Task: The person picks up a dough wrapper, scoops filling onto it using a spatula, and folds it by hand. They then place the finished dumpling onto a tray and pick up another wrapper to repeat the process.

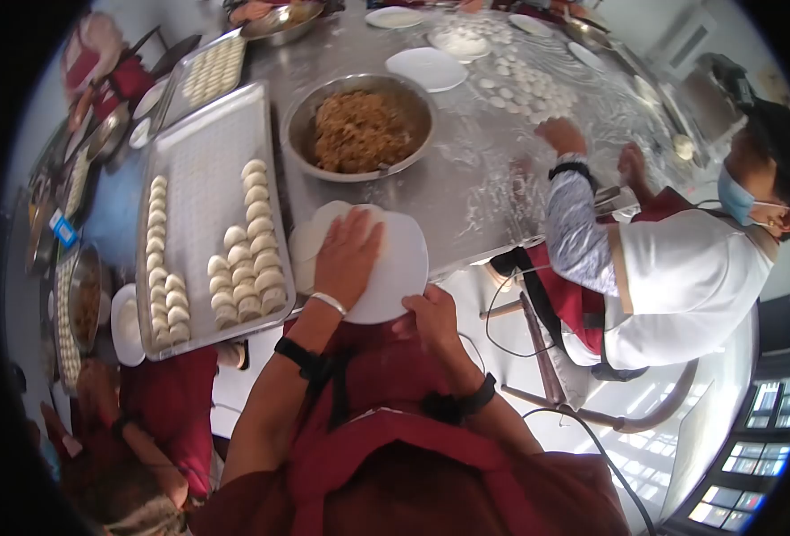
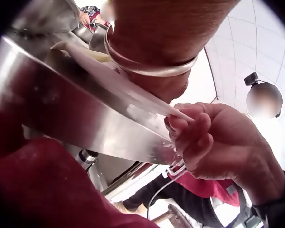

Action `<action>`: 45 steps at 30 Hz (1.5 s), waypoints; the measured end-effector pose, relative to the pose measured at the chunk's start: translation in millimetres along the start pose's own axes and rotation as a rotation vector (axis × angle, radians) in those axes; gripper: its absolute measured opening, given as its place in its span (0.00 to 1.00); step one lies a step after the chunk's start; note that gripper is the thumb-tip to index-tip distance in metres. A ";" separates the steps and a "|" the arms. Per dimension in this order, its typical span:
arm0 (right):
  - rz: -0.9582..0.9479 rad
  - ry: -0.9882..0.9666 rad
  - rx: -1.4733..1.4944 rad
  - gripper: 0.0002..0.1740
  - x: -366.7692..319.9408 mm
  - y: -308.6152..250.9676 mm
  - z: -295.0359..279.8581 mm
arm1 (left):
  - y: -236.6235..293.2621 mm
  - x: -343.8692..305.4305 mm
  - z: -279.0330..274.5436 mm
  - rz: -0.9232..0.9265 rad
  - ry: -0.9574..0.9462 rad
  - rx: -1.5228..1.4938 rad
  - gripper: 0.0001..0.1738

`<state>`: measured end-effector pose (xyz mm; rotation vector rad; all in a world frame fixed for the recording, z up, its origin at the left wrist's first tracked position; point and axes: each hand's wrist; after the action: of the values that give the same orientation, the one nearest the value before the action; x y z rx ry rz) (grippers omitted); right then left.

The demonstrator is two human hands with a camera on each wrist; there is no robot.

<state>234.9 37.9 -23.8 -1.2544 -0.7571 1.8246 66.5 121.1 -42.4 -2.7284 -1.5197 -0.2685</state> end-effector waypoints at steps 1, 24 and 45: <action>-0.012 0.026 -0.012 0.13 -6.1 -2.9 -5.3 | -4.9 2.2 -1.4 -0.045 -0.013 -0.007 0.23; -0.412 0.026 -0.121 0.14 65.3 0.6 -52.5 | 32.4 -139.6 -67.6 -0.149 0.061 -0.640 0.19; -0.136 -0.124 -0.006 0.13 42.1 14.6 6.6 | -1.5 -231.5 -32.9 -0.812 0.096 -1.711 0.25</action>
<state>215.9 66.0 -53.5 -1.0743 -0.8940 1.8024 -58.8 -76.2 -45.4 -2.0119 -3.1115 -2.6334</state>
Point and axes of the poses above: each hand's wrist, its own x-axis towards the middle knuckle, its own z-axis out of the palm, y = z × x, and after that the axes turned 14 degrees about -y, right-handed
